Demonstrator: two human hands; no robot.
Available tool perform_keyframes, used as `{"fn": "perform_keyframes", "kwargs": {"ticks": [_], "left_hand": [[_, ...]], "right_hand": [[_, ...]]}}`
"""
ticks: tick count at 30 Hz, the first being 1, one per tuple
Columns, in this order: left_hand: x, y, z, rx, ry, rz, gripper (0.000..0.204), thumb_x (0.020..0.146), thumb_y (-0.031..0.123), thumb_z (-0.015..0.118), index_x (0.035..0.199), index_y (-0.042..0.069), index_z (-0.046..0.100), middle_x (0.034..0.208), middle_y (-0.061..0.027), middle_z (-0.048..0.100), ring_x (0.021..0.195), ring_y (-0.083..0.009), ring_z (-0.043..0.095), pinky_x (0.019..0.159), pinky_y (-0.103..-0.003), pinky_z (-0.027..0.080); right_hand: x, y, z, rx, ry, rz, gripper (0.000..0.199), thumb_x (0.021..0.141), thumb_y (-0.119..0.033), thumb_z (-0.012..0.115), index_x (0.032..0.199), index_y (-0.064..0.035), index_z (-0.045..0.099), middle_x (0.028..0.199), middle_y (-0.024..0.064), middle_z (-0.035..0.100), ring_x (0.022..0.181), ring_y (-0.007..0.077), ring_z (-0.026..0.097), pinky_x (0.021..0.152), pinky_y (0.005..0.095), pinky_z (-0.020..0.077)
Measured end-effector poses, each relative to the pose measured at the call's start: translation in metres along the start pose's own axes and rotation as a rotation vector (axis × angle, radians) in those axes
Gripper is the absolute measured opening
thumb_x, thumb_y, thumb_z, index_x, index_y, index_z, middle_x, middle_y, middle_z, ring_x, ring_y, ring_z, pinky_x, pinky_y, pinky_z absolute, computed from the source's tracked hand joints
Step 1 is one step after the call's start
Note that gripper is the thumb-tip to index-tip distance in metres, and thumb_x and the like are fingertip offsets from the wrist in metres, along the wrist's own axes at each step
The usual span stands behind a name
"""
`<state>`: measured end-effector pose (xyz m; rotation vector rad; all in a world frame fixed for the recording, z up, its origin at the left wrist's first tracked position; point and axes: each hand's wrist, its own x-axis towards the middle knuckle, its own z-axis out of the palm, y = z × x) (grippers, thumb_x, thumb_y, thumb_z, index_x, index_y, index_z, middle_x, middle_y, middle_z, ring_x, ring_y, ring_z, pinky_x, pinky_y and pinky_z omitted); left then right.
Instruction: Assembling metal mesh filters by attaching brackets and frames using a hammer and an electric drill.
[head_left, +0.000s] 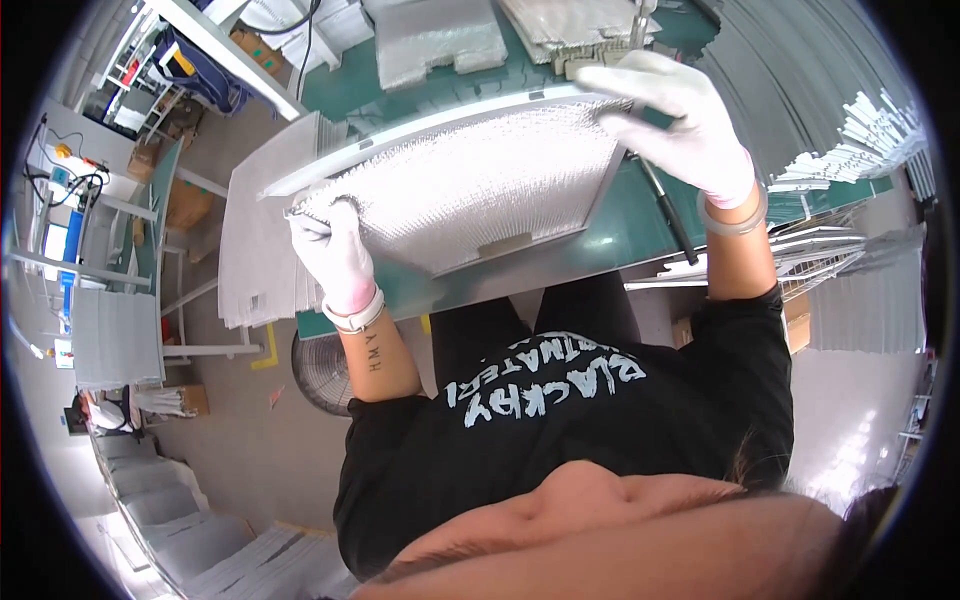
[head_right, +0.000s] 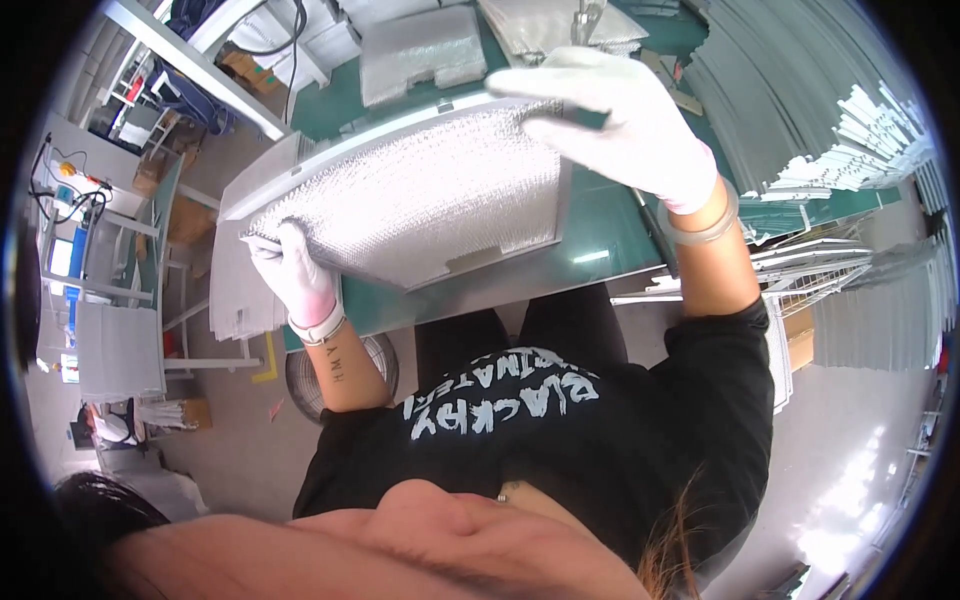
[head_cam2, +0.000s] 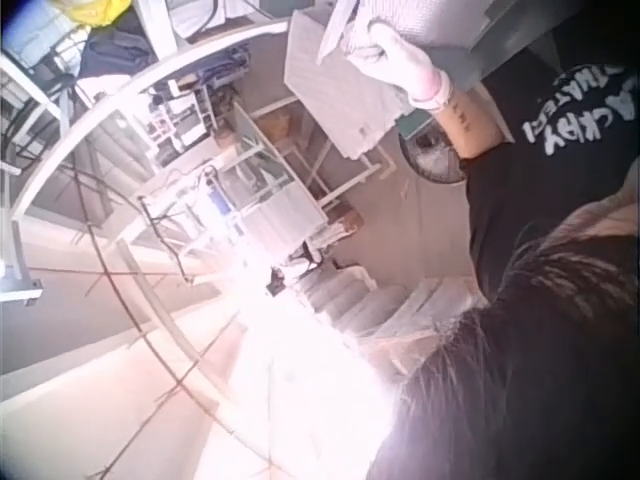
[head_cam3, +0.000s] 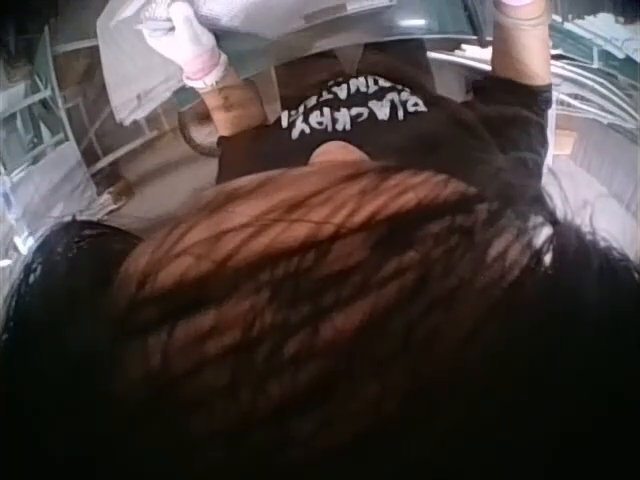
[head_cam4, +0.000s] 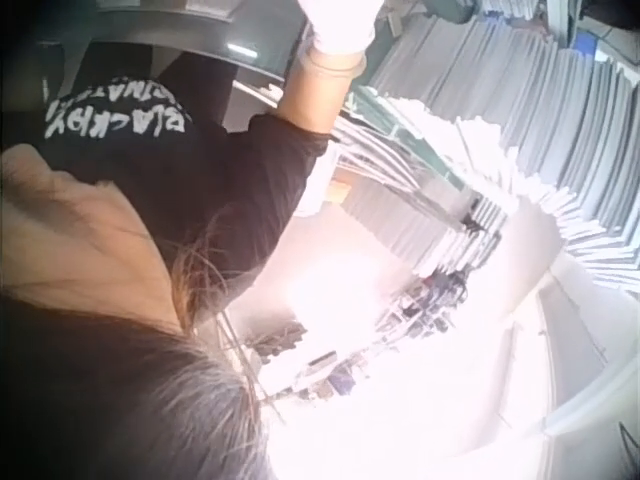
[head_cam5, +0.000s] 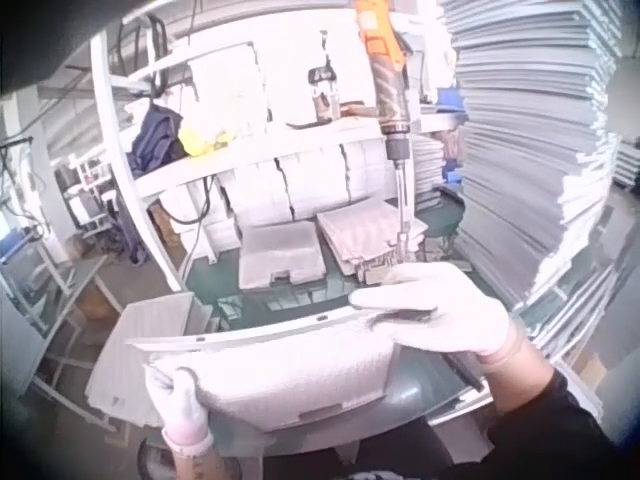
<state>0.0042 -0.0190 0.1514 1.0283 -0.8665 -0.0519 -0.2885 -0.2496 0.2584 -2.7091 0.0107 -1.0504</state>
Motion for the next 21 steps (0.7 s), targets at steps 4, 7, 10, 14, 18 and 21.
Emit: {"fn": "perform_keyframes", "kwargs": {"ticks": [4,7,10,14,18,21], "left_hand": [[0.0,0.018,0.022,-0.032,0.045,-0.066,0.013,0.085,-0.008,0.058,0.089,0.004,0.055,0.097,-0.0058,0.065,0.087,-0.0089,0.059,0.085,-0.026,0.049],[0.001,0.003,0.006,-0.094,-0.022,-0.002,0.022,0.085,-0.007,0.061,0.106,-0.001,0.06,0.101,-0.0072,0.067,0.09,-0.0101,0.061,0.086,-0.026,0.049],[-0.005,0.02,0.015,-0.098,-0.025,-0.064,0.026,0.084,-0.006,0.064,0.109,-0.002,0.061,0.099,-0.0046,0.068,0.089,-0.0086,0.061,0.083,-0.024,0.048],[-0.008,0.031,0.009,-0.042,-0.107,-0.076,0.021,0.083,-0.005,0.065,0.103,-0.003,0.064,0.094,-0.0034,0.067,0.085,-0.0079,0.06,0.077,-0.024,0.048],[0.0,0.048,0.009,0.037,-0.194,-0.011,0.029,0.079,-0.007,0.069,0.107,-0.002,0.061,0.096,-0.0057,0.065,0.084,-0.0095,0.059,0.076,-0.024,0.048],[-0.005,0.048,0.019,0.109,0.056,0.121,0.04,0.078,-0.007,0.071,0.115,-0.001,0.057,0.105,-0.008,0.063,0.089,-0.0113,0.059,0.077,-0.024,0.049]], "right_hand": [[0.021,0.002,-0.016,-0.013,-0.105,-0.225,0.041,0.087,-0.004,0.064,0.127,-0.0114,0.066,0.088,0.0117,0.067,0.078,0.0262,0.067,0.072,0.0337,0.0535],[0.046,-0.019,-0.01,0.086,-0.291,-0.24,0.045,0.085,-0.003,0.063,0.129,-0.0123,0.064,0.09,0.0129,0.066,0.079,0.0278,0.066,0.072,0.0343,0.0536],[0.071,-0.035,0.0,0.034,-0.404,-0.352,0.049,0.084,-0.004,0.06,0.133,-0.0115,0.061,0.09,0.0136,0.065,0.081,0.0306,0.065,0.075,0.0384,0.0528],[0.092,-0.047,0.027,0.22,-0.345,-0.405,0.042,0.084,-0.007,0.061,0.126,-0.009,0.064,0.096,0.0153,0.067,0.087,0.0339,0.064,0.079,0.0408,0.0523],[0.097,-0.056,0.023,0.364,-0.461,-0.237,0.033,0.085,-0.008,0.058,0.118,-0.0073,0.065,0.099,0.0173,0.068,0.091,0.0362,0.065,0.082,0.0416,0.0521],[0.098,-0.061,0.026,0.303,-0.462,-0.223,0.039,0.081,-0.002,0.063,0.119,-0.0043,0.066,0.107,0.0156,0.07,0.097,0.0336,0.068,0.086,0.0374,0.0539]]}}
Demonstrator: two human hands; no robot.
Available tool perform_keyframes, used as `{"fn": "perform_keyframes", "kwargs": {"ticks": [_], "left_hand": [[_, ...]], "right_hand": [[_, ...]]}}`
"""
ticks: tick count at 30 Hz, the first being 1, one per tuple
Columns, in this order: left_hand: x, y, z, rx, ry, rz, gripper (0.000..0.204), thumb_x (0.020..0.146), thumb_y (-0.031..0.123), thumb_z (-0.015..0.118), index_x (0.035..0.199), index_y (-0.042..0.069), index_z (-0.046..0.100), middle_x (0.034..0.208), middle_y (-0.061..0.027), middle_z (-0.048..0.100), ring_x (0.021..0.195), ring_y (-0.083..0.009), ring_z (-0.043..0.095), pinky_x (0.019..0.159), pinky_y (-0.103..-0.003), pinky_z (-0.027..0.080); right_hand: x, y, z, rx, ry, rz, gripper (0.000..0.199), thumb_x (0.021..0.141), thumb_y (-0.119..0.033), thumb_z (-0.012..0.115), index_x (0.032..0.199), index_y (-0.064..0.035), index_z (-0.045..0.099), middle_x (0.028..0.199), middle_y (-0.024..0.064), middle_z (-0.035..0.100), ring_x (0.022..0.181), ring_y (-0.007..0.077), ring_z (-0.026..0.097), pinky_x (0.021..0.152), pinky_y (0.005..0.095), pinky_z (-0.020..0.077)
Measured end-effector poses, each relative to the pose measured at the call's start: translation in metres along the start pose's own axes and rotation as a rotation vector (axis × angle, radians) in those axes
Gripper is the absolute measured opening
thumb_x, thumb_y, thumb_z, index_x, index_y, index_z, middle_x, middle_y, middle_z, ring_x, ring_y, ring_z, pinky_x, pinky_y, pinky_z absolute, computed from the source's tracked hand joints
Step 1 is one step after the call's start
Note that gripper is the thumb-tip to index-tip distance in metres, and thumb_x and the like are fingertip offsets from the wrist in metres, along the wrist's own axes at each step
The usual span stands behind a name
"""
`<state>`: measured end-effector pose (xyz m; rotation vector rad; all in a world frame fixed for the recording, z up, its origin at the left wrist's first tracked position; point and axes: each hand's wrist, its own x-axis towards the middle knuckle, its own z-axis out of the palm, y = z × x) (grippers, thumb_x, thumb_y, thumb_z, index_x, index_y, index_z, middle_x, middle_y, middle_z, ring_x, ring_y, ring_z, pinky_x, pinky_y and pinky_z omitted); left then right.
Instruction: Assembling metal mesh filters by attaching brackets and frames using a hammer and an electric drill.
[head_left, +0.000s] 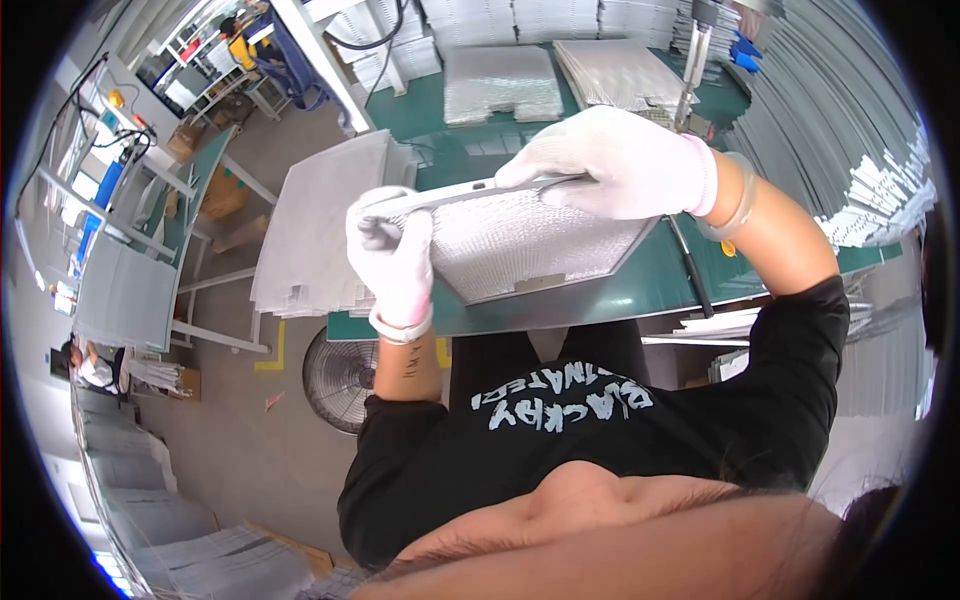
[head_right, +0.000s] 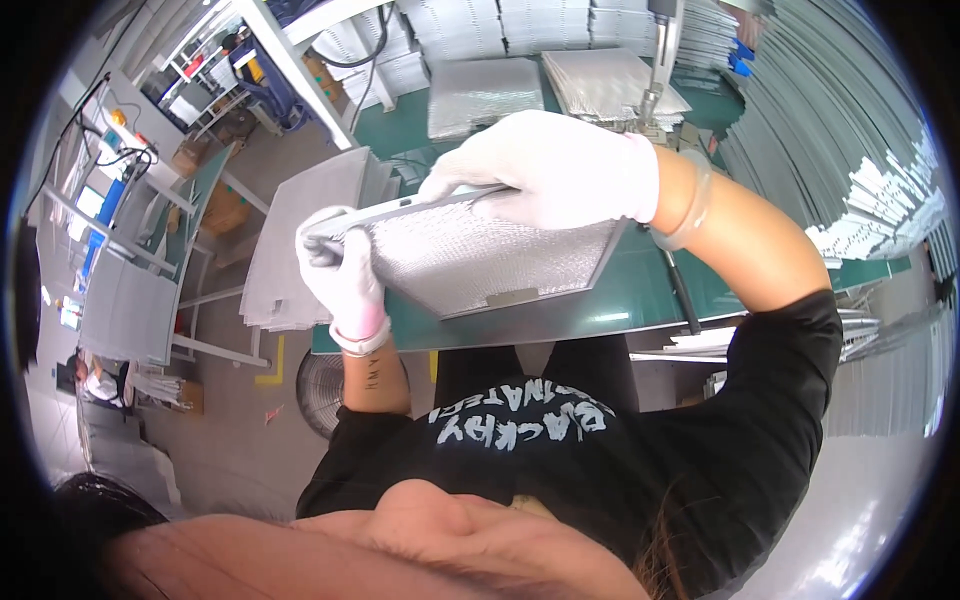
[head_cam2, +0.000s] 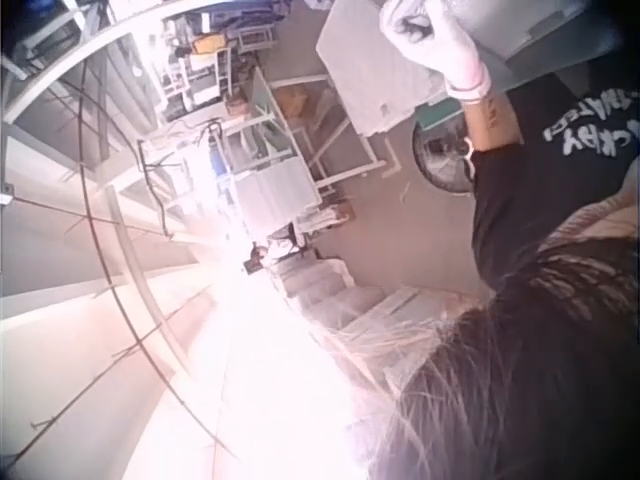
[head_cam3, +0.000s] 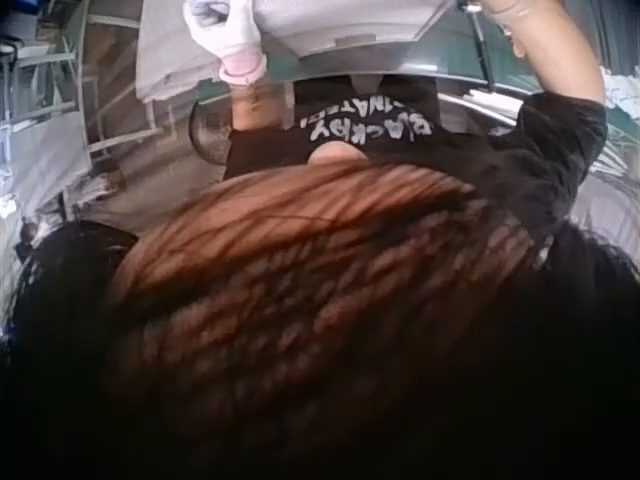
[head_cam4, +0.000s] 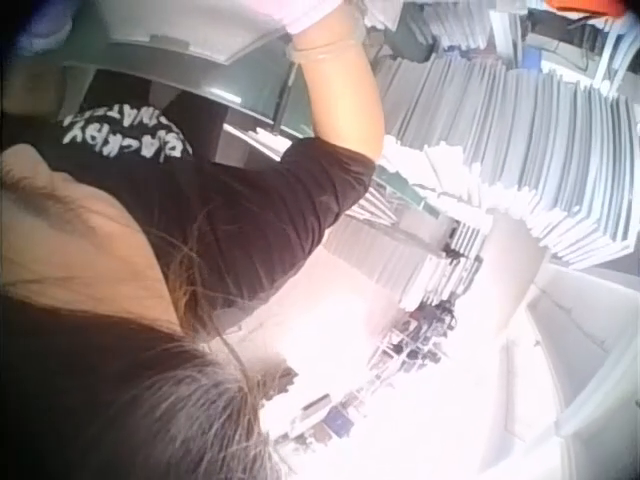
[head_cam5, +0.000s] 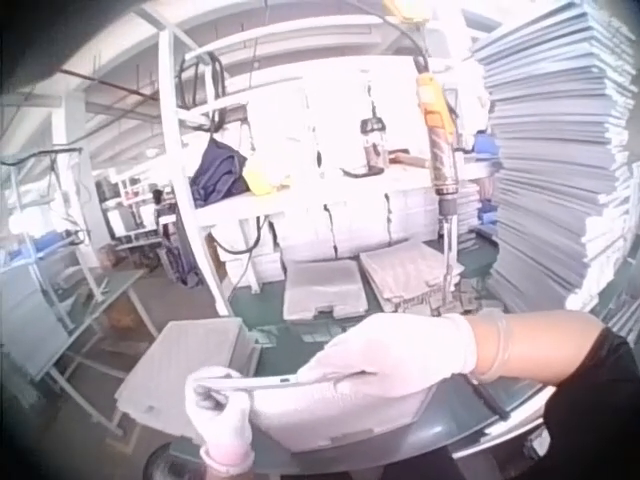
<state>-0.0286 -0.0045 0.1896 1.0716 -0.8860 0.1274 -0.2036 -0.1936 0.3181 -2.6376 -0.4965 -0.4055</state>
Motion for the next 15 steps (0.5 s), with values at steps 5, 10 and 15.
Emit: {"fn": "perform_keyframes", "kwargs": {"ticks": [5,10,15], "left_hand": [[0.007,0.001,0.026,-0.136,0.22,0.165,0.053,0.073,-0.007,0.08,0.118,0.002,0.053,0.11,-0.0099,0.061,0.087,-0.0111,0.058,0.075,-0.023,0.049],[0.005,-0.023,0.029,0.049,0.268,0.246,0.046,0.075,-0.003,0.081,0.115,0.0,0.058,0.095,-0.0035,0.063,0.073,-0.005,0.051,0.068,-0.02,0.045],[0.003,-0.025,0.023,0.194,0.292,0.251,0.033,0.086,-0.001,0.072,0.118,-0.004,0.063,0.101,-0.0056,0.065,0.079,-0.0058,0.055,0.072,-0.019,0.047]], "right_hand": [[0.003,0.005,-0.001,0.022,0.013,0.032,0.041,0.079,-0.004,0.065,0.119,-0.0011,0.065,0.107,0.0178,0.07,0.098,0.0341,0.068,0.088,0.0384,0.0538],[0.007,0.009,0.001,0.025,0.043,0.043,0.04,0.078,-0.002,0.065,0.118,-0.0003,0.065,0.107,0.018,0.069,0.097,0.0343,0.068,0.086,0.0373,0.054],[0.01,0.008,0.002,0.033,0.046,0.049,0.04,0.078,0.001,0.066,0.118,-0.0005,0.066,0.106,0.0182,0.069,0.095,0.0343,0.068,0.085,0.0365,0.0542]]}}
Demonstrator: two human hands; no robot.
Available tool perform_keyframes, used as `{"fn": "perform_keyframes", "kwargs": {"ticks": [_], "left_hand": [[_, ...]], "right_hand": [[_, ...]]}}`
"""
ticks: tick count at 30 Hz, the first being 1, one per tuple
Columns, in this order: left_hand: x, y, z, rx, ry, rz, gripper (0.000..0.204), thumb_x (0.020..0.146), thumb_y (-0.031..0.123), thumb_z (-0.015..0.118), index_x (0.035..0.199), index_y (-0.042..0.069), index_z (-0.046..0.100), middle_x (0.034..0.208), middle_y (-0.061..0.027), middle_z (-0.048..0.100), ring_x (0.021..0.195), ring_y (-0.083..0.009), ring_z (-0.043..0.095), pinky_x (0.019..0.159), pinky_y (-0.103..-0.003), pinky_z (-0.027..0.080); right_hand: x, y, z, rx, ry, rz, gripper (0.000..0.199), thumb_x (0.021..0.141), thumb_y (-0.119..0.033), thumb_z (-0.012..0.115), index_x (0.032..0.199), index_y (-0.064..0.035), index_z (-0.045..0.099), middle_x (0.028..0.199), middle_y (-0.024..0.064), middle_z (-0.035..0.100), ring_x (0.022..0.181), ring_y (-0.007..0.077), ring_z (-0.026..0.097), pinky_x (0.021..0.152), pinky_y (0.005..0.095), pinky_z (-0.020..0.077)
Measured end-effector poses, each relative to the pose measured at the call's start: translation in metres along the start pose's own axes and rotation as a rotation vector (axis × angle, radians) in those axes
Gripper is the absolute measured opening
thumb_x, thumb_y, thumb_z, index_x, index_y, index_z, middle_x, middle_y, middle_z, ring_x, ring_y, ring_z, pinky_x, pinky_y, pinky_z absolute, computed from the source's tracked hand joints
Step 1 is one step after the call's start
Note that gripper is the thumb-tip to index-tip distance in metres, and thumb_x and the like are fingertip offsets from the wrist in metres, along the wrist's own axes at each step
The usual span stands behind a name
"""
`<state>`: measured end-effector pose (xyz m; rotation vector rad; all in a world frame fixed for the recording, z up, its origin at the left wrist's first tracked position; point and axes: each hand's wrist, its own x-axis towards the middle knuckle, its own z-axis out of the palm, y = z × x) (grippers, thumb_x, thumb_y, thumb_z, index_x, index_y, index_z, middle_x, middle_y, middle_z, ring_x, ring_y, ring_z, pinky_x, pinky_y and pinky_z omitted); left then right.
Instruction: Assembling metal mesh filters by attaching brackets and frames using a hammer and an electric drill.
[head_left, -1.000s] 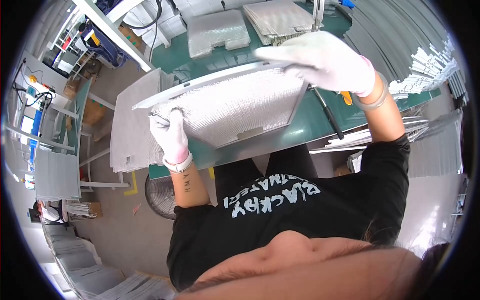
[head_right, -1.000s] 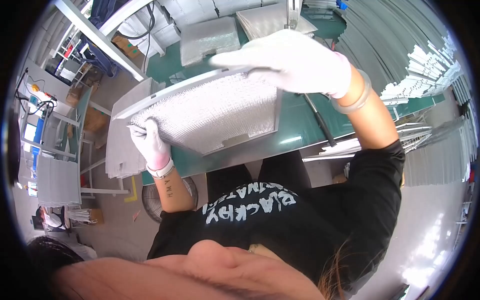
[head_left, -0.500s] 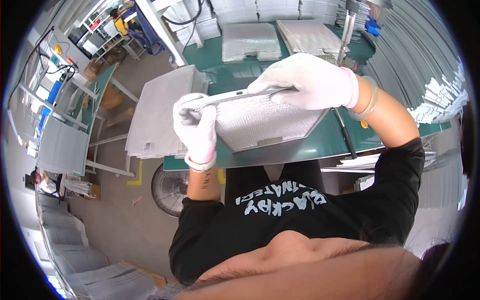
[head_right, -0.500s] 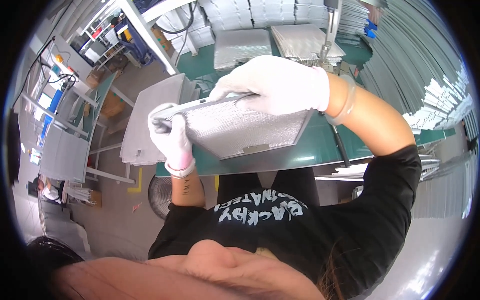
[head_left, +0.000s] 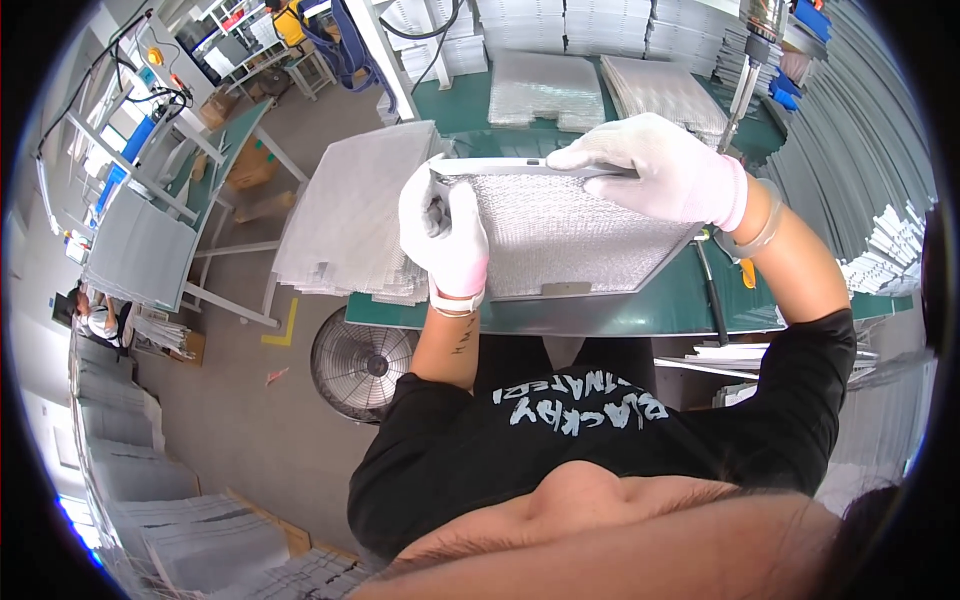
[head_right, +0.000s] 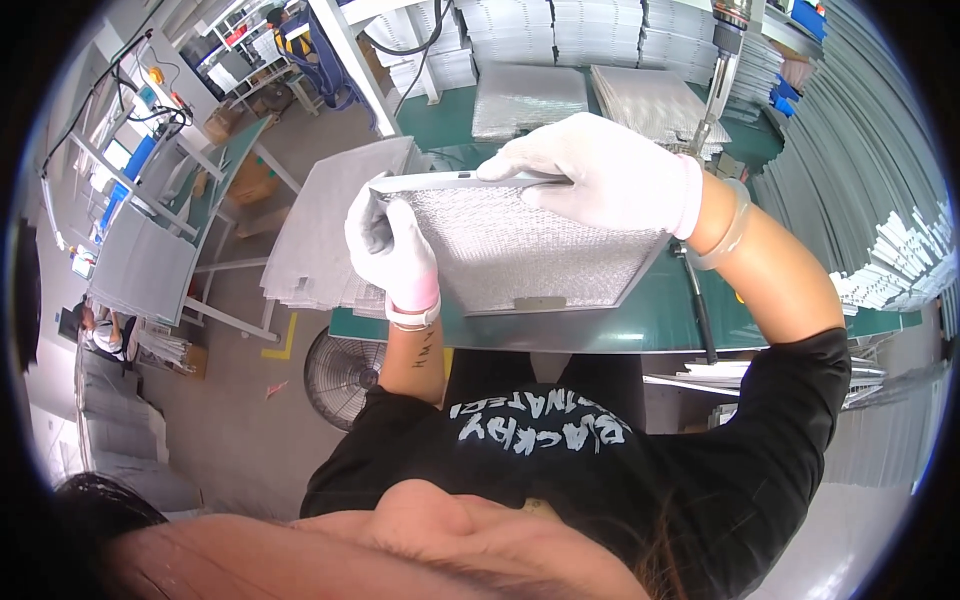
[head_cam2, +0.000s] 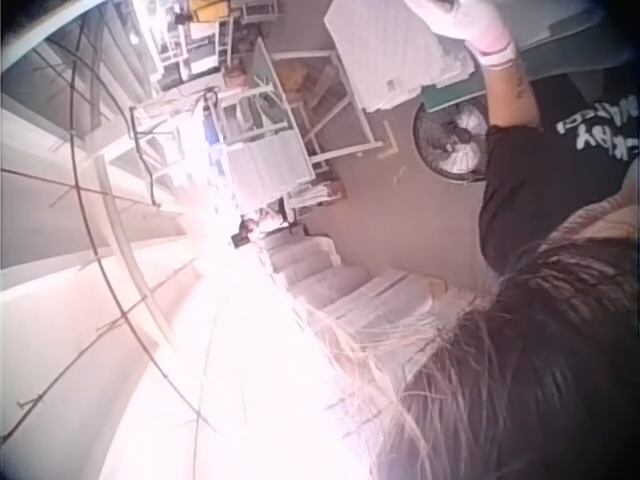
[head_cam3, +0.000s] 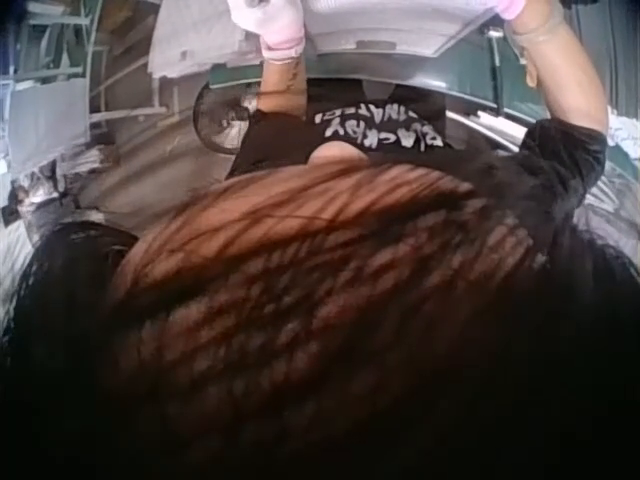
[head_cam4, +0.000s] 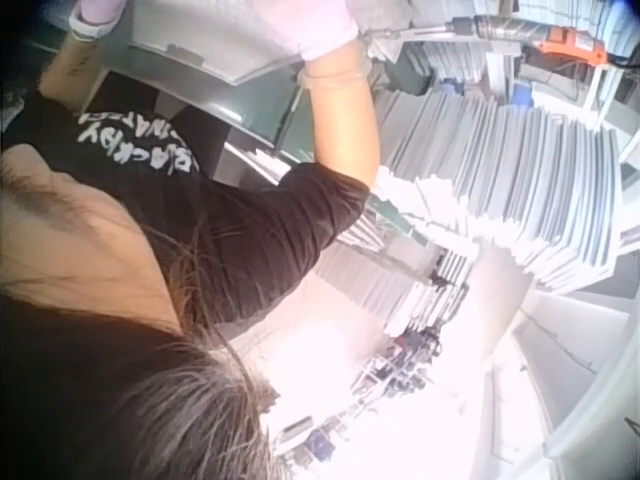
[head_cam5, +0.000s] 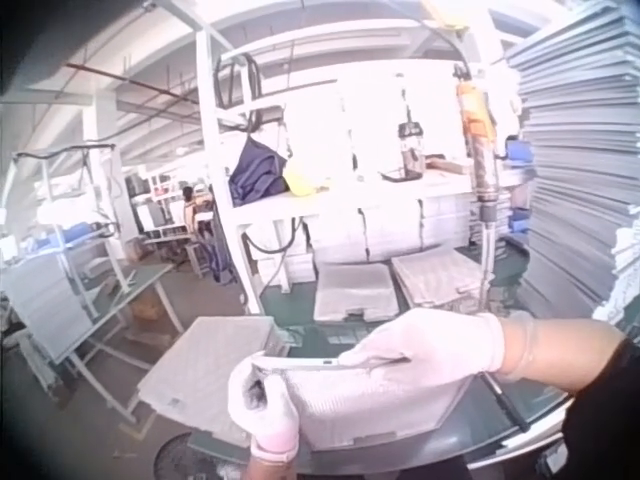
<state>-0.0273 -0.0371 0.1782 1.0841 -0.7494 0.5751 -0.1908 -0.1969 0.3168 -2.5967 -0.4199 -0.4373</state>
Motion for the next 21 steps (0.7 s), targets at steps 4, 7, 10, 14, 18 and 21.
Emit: {"fn": "perform_keyframes", "kwargs": {"ticks": [4,7,10,14,18,21], "left_hand": [[0.002,-0.023,-0.009,0.151,-0.026,0.065,0.028,0.09,-0.003,0.066,0.118,-0.004,0.063,0.1,-0.0073,0.067,0.08,-0.0075,0.059,0.072,-0.021,0.049],[0.001,-0.02,-0.008,0.058,0.01,0.043,0.028,0.09,-0.003,0.066,0.118,-0.005,0.063,0.098,-0.0084,0.069,0.078,-0.0083,0.06,0.072,-0.022,0.05],[0.002,-0.014,-0.007,-0.087,-0.004,-0.082,0.03,0.09,-0.004,0.066,0.12,-0.005,0.063,0.105,-0.0097,0.068,0.083,-0.0082,0.06,0.075,-0.022,0.05],[0.009,-0.01,-0.006,-0.35,-0.06,-0.151,0.037,0.089,-0.007,0.064,0.125,-0.001,0.059,0.116,-0.0079,0.063,0.094,-0.0079,0.057,0.084,-0.022,0.047],[0.013,-0.03,-0.018,-0.254,-0.151,-0.122,0.04,0.087,-0.01,0.063,0.125,0.001,0.057,0.112,-0.0066,0.063,0.093,-0.0096,0.057,0.085,-0.024,0.047],[0.014,-0.031,-0.02,-0.278,-0.163,-0.125,0.039,0.085,-0.012,0.06,0.121,0.003,0.057,0.114,-0.0063,0.061,0.095,-0.0109,0.058,0.088,-0.026,0.047]], "right_hand": [[0.0,0.003,0.001,-0.025,0.039,-0.056,0.042,0.077,0.002,0.066,0.119,-0.0013,0.066,0.104,0.018,0.069,0.095,0.0338,0.068,0.085,0.0367,0.0543],[0.0,0.001,0.002,-0.006,0.033,-0.036,0.042,0.076,0.003,0.066,0.119,-0.0013,0.067,0.103,0.0179,0.07,0.095,0.0336,0.068,0.085,0.037,0.0544],[-0.001,0.0,0.003,0.015,0.032,-0.018,0.041,0.076,0.002,0.067,0.118,-0.0013,0.067,0.103,0.0177,0.07,0.094,0.0333,0.068,0.085,0.037,0.0545],[0.0,0.003,0.004,0.019,0.039,-0.039,0.04,0.077,-0.001,0.067,0.118,-0.0018,0.068,0.102,0.0177,0.07,0.093,0.0327,0.068,0.085,0.0357,0.0542],[0.0,-0.002,0.002,0.039,0.043,-0.024,0.036,0.079,-0.001,0.065,0.114,-0.001,0.067,0.098,0.017,0.069,0.092,0.033,0.068,0.082,0.0356,0.0537],[0.017,-0.019,-0.004,-0.025,-0.039,0.021,0.024,0.081,-0.004,0.065,0.105,0.0,0.066,0.094,0.0162,0.068,0.09,0.0337,0.067,0.08,0.0366,0.0527]]}}
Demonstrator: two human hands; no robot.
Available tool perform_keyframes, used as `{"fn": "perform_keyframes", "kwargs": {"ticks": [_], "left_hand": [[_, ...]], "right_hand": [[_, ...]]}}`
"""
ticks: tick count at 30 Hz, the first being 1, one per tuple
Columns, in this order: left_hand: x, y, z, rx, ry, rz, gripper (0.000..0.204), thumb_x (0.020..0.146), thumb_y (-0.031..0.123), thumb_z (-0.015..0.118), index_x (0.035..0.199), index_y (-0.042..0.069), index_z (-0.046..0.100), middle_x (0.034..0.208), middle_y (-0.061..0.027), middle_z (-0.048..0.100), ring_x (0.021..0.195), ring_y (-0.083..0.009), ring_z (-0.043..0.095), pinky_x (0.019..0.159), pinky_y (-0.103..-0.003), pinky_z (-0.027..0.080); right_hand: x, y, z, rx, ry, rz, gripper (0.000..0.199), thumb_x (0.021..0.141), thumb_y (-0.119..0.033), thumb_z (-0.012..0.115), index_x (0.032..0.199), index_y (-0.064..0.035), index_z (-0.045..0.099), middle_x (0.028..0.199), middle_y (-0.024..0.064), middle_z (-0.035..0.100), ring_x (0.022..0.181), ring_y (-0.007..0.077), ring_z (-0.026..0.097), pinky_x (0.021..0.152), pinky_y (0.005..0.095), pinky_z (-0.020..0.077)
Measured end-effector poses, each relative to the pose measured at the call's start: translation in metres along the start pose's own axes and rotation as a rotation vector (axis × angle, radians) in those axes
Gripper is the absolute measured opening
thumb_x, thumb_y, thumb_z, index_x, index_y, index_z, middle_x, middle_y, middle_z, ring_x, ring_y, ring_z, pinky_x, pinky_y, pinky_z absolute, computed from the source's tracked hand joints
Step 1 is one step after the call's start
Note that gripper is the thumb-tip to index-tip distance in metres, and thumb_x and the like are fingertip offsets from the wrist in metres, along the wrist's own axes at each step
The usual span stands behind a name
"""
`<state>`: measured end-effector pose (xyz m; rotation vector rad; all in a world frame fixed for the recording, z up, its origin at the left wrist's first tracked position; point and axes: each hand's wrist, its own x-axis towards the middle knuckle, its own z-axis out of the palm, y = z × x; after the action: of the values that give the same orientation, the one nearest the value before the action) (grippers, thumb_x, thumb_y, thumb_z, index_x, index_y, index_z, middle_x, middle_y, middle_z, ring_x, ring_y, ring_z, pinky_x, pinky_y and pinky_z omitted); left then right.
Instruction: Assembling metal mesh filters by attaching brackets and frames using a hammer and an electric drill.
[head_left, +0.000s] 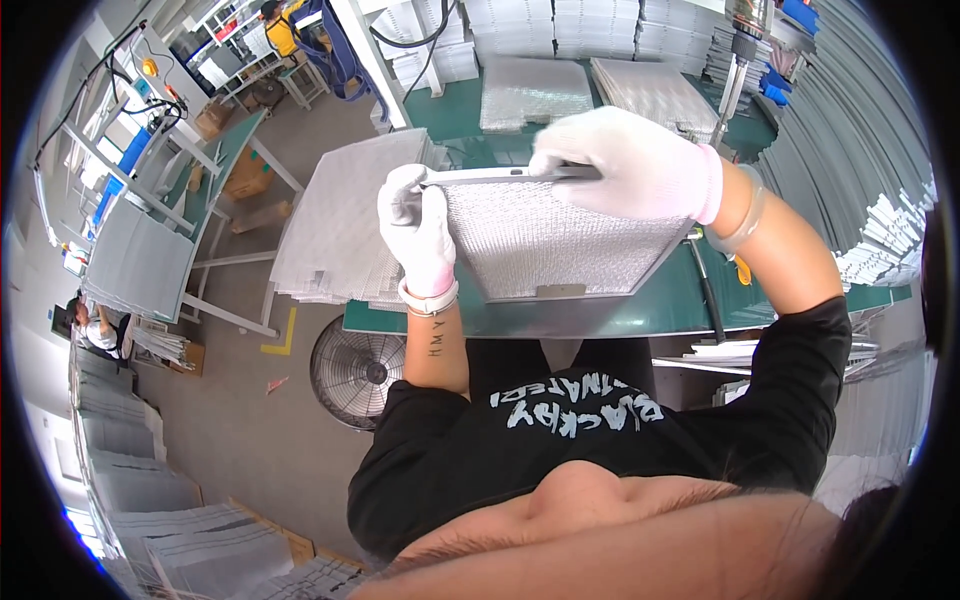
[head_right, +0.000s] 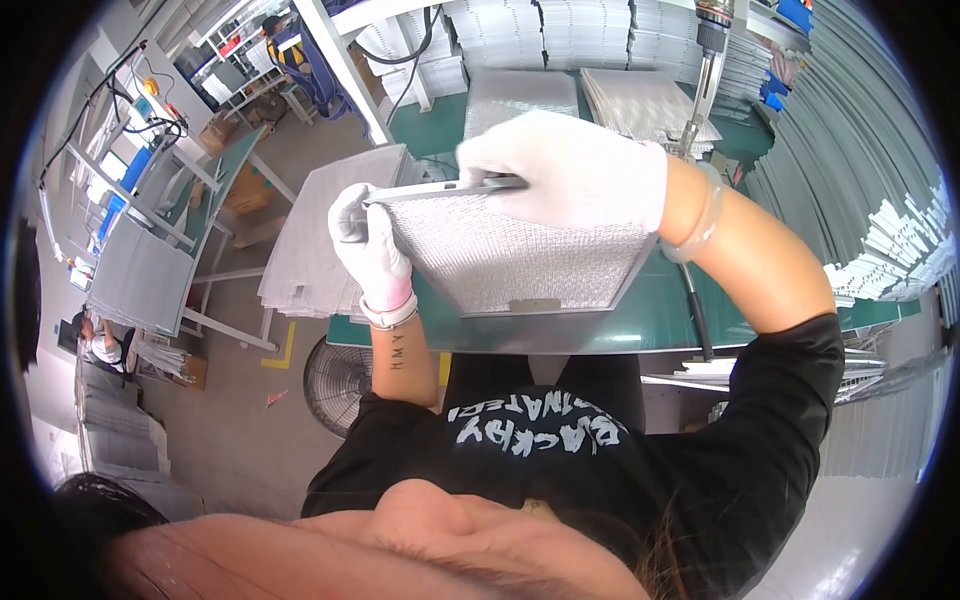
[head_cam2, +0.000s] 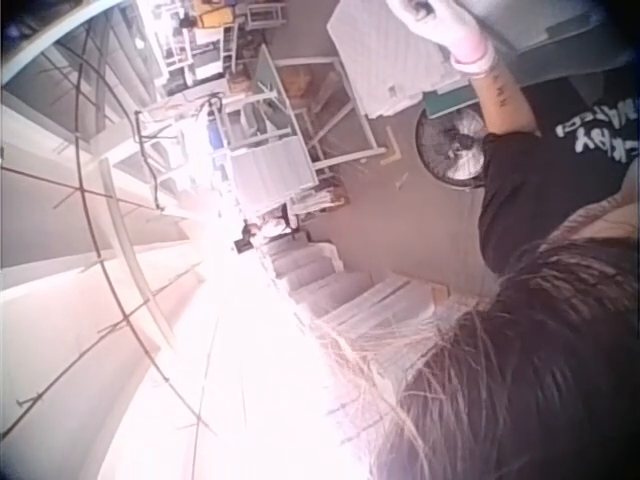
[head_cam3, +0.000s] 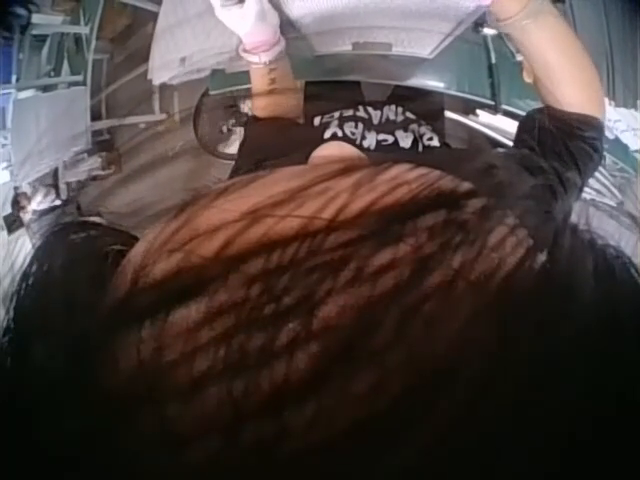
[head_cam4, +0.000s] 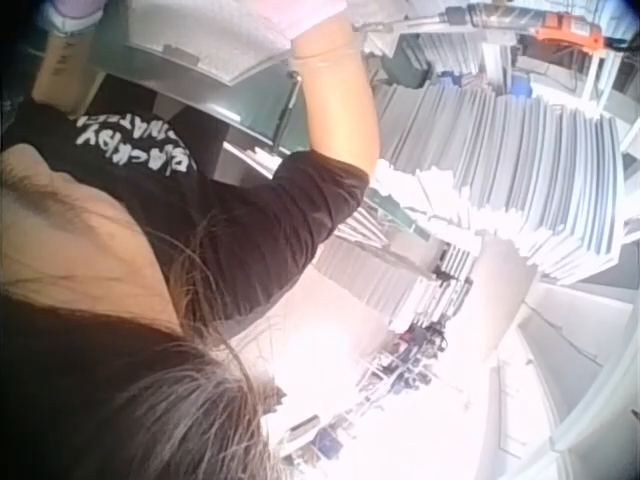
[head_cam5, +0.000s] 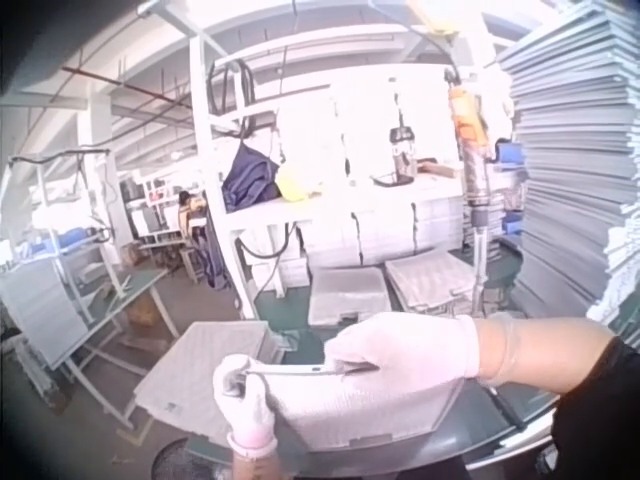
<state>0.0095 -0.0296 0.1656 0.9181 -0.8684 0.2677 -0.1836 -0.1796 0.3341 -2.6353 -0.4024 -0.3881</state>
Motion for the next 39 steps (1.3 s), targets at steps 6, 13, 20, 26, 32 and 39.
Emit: {"fn": "perform_keyframes", "kwargs": {"ticks": [6,13,20,26,32,39], "left_hand": [[-0.005,0.009,0.01,-0.167,-0.024,-0.042,0.034,0.086,-0.013,0.055,0.114,0.005,0.057,0.116,-0.006,0.058,0.1,-0.0122,0.056,0.092,-0.027,0.045],[-0.005,-0.005,0.012,0.006,-0.144,0.197,0.032,0.098,0.001,0.054,0.128,0.01,0.048,0.12,-0.0123,0.056,0.097,-0.0156,0.058,0.088,-0.03,0.048],[-0.02,-0.004,0.013,-0.07,-0.038,0.03,0.034,0.094,-0.006,0.054,0.127,0.0,0.051,0.109,-0.0096,0.061,0.093,-0.0119,0.059,0.084,-0.026,0.048],[-0.018,0.001,0.014,-0.077,-0.017,0.093,0.029,0.095,-0.002,0.059,0.124,-0.001,0.054,0.105,-0.0124,0.066,0.094,-0.0152,0.063,0.085,-0.027,0.05],[-0.017,-0.002,0.018,-0.091,-0.181,0.078,0.034,0.098,-0.002,0.048,0.131,0.007,0.044,0.117,-0.0076,0.053,0.103,-0.0136,0.053,0.093,-0.028,0.043],[0.046,0.034,0.046,0.124,-0.25,0.086,0.035,0.097,-0.004,0.049,0.131,0.004,0.044,0.102,-0.007,0.057,0.081,-0.0113,0.052,0.076,-0.023,0.044]], "right_hand": [[0.034,0.012,0.031,-0.09,0.023,-0.019,0.023,0.091,-0.017,0.061,0.105,-0.0003,0.056,0.088,0.0197,0.065,0.087,0.0361,0.066,0.078,0.0408,0.052],[0.026,0.015,0.046,-0.403,0.065,-0.26,0.026,0.09,-0.011,0.058,0.114,-0.0026,0.056,0.093,0.0181,0.061,0.084,0.0323,0.066,0.076,0.0405,0.0541],[0.015,0.02,0.044,-0.503,0.01,-0.07,0.022,0.087,-0.01,0.058,0.108,-0.0022,0.057,0.087,0.0166,0.062,0.082,0.0339,0.066,0.075,0.041,0.0537],[0.012,0.027,0.045,-0.347,0.057,-0.156,0.024,0.085,-0.012,0.062,0.108,-0.0034,0.059,0.09,0.017,0.063,0.083,0.0353,0.065,0.076,0.0412,0.0534],[-0.006,-0.001,0.039,-0.537,0.394,-0.192,0.036,0.082,-0.017,0.067,0.116,-0.0064,0.061,0.093,0.0115,0.065,0.092,0.0295,0.064,0.078,0.0392,0.0513],[-0.195,0.077,0.089,-0.521,0.942,0.452,0.027,0.087,-0.002,0.062,0.113,-0.0035,0.066,0.091,0.0157,0.068,0.084,0.0324,0.066,0.08,0.0389,0.0526]]}}
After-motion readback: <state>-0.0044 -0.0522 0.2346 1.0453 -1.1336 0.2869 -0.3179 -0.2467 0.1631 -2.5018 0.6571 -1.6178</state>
